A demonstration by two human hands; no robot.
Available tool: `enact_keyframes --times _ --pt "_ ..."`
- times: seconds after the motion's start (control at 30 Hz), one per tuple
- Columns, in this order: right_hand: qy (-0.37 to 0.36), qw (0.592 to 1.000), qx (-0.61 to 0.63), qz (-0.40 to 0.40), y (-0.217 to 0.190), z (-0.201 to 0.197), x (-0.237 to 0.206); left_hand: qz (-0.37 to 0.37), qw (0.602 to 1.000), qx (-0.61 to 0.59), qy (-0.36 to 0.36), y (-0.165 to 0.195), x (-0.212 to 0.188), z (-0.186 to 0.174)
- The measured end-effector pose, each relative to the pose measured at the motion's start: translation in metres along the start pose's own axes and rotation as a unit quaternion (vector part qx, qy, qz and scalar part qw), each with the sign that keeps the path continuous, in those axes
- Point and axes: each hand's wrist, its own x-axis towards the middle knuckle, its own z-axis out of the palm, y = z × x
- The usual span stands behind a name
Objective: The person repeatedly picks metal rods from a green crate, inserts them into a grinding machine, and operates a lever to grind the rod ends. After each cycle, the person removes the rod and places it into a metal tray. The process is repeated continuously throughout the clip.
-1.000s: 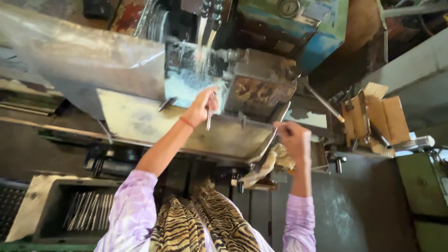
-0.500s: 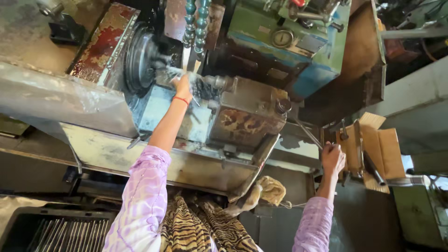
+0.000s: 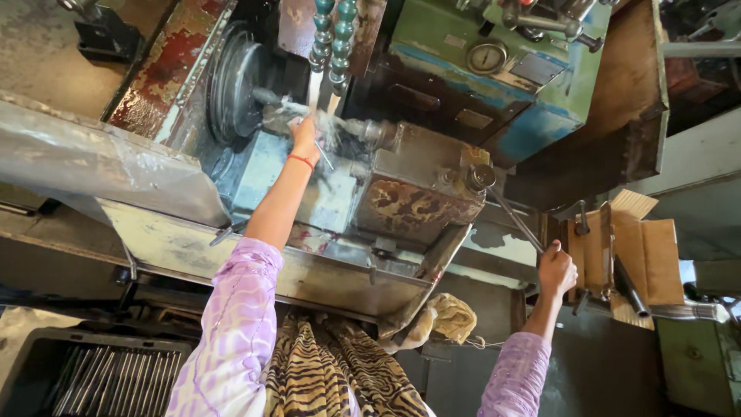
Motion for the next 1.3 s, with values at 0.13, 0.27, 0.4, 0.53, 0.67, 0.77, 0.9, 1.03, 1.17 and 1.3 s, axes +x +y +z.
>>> enact_keyframes --times 0.13,0.27,0.4,0.53,0.67,0.77,0.9,1.03,1.17,1.3 --pt "0.0 1.0 0.003 0.012 -0.001 0.002 0.0 -0.031 0.999 0.003 0.008 0.001 0.003 -0.002" --pt "0.004 1.0 0.009 0.009 0.0 0.002 0.001 0.013 0.998 0.013 -0.052 0.001 0.004 -0.005" --pt "0.015 1.0 -0.006 0.004 -0.001 0.004 -0.002 -0.034 0.998 0.039 -0.045 0.004 0.004 -0.011" --pt "0.028 0.999 -0.019 0.025 -0.001 0.008 -0.018 -0.044 0.997 0.027 -0.065 0.009 0.004 -0.015" --pt "0.035 0.999 -0.023 0.022 0.0 0.01 -0.024 -0.068 0.995 -0.029 -0.065 0.009 0.004 -0.013" --pt "0.036 0.999 -0.022 0.027 -0.001 0.008 -0.013 -0.076 0.994 0.001 -0.074 0.005 0.005 -0.009" --pt "0.082 0.996 -0.009 0.025 -0.004 0.01 -0.001 -0.042 0.992 0.046 -0.107 -0.002 0.005 0.001" --pt "0.116 0.993 -0.01 0.007 -0.005 0.014 -0.001 0.001 0.985 -0.013 -0.169 -0.004 0.002 0.011" --pt "0.118 0.993 -0.016 0.01 -0.004 0.015 -0.002 -0.005 0.971 -0.053 -0.235 0.001 -0.006 0.018" --pt "0.118 0.993 -0.021 0.014 -0.004 0.015 0.0 -0.009 0.985 -0.025 -0.17 0.001 -0.006 0.015"
